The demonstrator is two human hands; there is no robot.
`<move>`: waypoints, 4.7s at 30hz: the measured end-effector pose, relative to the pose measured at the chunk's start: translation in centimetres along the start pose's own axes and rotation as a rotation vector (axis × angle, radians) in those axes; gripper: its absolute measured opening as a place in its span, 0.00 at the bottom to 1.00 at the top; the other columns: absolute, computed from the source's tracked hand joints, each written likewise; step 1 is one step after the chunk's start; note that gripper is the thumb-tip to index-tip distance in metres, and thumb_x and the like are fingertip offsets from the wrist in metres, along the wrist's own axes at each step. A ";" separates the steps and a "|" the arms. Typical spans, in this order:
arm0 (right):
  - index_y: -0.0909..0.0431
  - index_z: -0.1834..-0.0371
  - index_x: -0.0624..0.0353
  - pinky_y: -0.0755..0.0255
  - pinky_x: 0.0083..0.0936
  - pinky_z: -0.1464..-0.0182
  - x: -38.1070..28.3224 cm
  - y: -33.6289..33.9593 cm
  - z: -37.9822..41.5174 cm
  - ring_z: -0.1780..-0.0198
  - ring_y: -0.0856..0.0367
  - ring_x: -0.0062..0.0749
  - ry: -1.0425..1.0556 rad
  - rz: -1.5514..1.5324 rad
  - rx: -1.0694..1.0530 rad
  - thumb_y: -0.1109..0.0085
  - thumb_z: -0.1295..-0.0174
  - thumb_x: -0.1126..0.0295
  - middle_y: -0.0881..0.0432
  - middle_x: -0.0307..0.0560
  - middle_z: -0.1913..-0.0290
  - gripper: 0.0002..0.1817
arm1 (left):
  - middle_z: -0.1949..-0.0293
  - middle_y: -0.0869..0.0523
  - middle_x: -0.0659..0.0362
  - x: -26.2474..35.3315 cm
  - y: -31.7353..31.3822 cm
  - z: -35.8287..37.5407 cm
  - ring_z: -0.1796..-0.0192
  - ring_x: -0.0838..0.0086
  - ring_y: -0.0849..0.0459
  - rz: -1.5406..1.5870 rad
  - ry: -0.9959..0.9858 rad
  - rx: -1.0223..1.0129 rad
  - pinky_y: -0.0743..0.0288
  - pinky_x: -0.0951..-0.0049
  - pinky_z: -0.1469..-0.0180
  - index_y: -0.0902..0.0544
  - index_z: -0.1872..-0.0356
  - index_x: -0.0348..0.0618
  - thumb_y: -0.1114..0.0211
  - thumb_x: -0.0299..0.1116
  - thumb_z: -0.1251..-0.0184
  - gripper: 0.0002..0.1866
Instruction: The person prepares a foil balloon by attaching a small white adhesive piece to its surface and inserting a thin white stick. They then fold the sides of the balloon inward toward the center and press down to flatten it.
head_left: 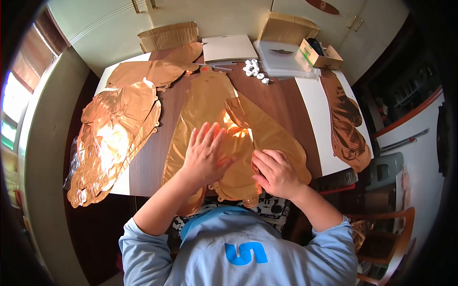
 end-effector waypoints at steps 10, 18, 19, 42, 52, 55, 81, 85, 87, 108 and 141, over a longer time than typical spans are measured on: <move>0.22 0.46 0.62 0.33 0.38 0.39 -0.2 0.0 -0.1 0.40 0.28 0.45 -0.007 0.017 0.003 0.32 0.45 0.63 0.24 0.49 0.38 0.24 | 0.32 0.31 0.45 -2.6 0.8 2.1 0.26 0.50 0.39 0.066 -0.007 -0.074 0.49 0.50 0.26 0.30 0.34 0.37 0.33 0.50 0.40 0.37; 0.22 0.47 0.64 0.33 0.37 0.40 -0.2 0.5 -0.5 0.42 0.27 0.43 0.006 -0.004 -0.027 0.32 0.45 0.63 0.24 0.50 0.39 0.24 | 0.31 0.32 0.47 -0.5 -0.9 1.1 0.27 0.51 0.38 0.076 -0.152 -0.019 0.46 0.48 0.27 0.30 0.34 0.38 0.33 0.53 0.41 0.38; 0.22 0.47 0.63 0.32 0.37 0.40 -0.1 0.9 -0.8 0.43 0.26 0.44 -0.008 -0.063 -0.027 0.33 0.44 0.64 0.23 0.50 0.40 0.23 | 0.31 0.32 0.47 -0.6 -1.2 1.1 0.27 0.50 0.38 0.081 -0.157 -0.020 0.46 0.48 0.27 0.30 0.34 0.38 0.33 0.53 0.41 0.39; 0.23 0.40 0.59 0.41 0.44 0.29 8.8 -1.7 -7.8 0.32 0.30 0.45 -0.072 -0.097 0.001 0.48 0.33 0.68 0.27 0.49 0.33 0.19 | 0.31 0.32 0.44 -0.4 -1.1 1.0 0.27 0.48 0.37 0.112 -0.135 -0.036 0.45 0.47 0.28 0.30 0.34 0.37 0.33 0.52 0.42 0.39; 0.26 0.38 0.60 0.43 0.45 0.29 7.8 -2.3 -8.4 0.31 0.33 0.47 0.022 0.035 -0.085 0.48 0.32 0.64 0.26 0.51 0.34 0.21 | 0.31 0.32 0.45 -0.5 -1.2 1.1 0.27 0.49 0.38 0.103 -0.135 -0.043 0.47 0.47 0.27 0.31 0.33 0.38 0.34 0.53 0.40 0.39; 0.27 0.37 0.60 0.42 0.46 0.29 7.8 -2.4 -8.4 0.31 0.32 0.46 0.028 0.059 -0.086 0.49 0.30 0.62 0.27 0.51 0.34 0.22 | 0.31 0.32 0.45 -0.5 -1.3 1.1 0.26 0.49 0.39 0.101 -0.134 -0.047 0.47 0.47 0.27 0.32 0.32 0.38 0.34 0.53 0.40 0.40; 0.40 0.26 0.59 0.52 0.48 0.25 6.7 -2.3 -8.1 0.25 0.43 0.48 0.018 0.077 -0.215 0.53 0.28 0.56 0.41 0.50 0.24 0.30 | 0.31 0.32 0.46 -0.3 -0.9 0.9 0.27 0.49 0.38 0.111 -0.125 -0.055 0.46 0.47 0.27 0.32 0.32 0.38 0.34 0.53 0.40 0.40; 0.42 0.25 0.59 0.53 0.48 0.24 6.4 -2.1 -8.3 0.24 0.45 0.47 0.034 0.098 -0.230 0.53 0.28 0.56 0.43 0.50 0.23 0.31 | 0.32 0.31 0.45 -0.5 -1.2 1.1 0.27 0.49 0.38 0.097 -0.135 -0.039 0.46 0.47 0.27 0.31 0.33 0.38 0.34 0.53 0.41 0.39; 0.43 0.25 0.58 0.53 0.48 0.24 6.1 -1.9 -8.4 0.24 0.45 0.48 0.052 0.107 -0.253 0.53 0.28 0.56 0.43 0.50 0.23 0.32 | 0.32 0.31 0.45 -0.4 -1.2 1.1 0.27 0.49 0.37 0.102 -0.133 -0.036 0.46 0.47 0.27 0.31 0.33 0.38 0.34 0.53 0.41 0.39; 0.40 0.26 0.58 0.57 0.47 0.23 7.8 -2.6 -9.4 0.23 0.48 0.48 -0.016 0.066 -0.255 0.58 0.26 0.51 0.41 0.50 0.24 0.31 | 0.32 0.31 0.44 -0.3 -1.0 0.9 0.28 0.48 0.36 0.112 -0.132 -0.045 0.46 0.47 0.27 0.29 0.34 0.38 0.34 0.52 0.40 0.38; 0.42 0.25 0.56 0.56 0.47 0.23 8.0 -2.9 -9.1 0.22 0.50 0.49 0.001 0.101 -0.270 0.60 0.26 0.58 0.42 0.48 0.24 0.28 | 0.36 0.27 0.44 -2.6 2.4 -6.0 0.30 0.52 0.32 0.171 -0.221 -0.167 0.40 0.57 0.28 0.28 0.37 0.34 0.40 0.42 0.30 0.27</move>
Point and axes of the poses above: each hand's wrist, its own z-axis away from the middle knuckle, its own y-axis out of the back of the hand, x = y × z, the point moved 1 cm from there along -z, towards the middle knuckle
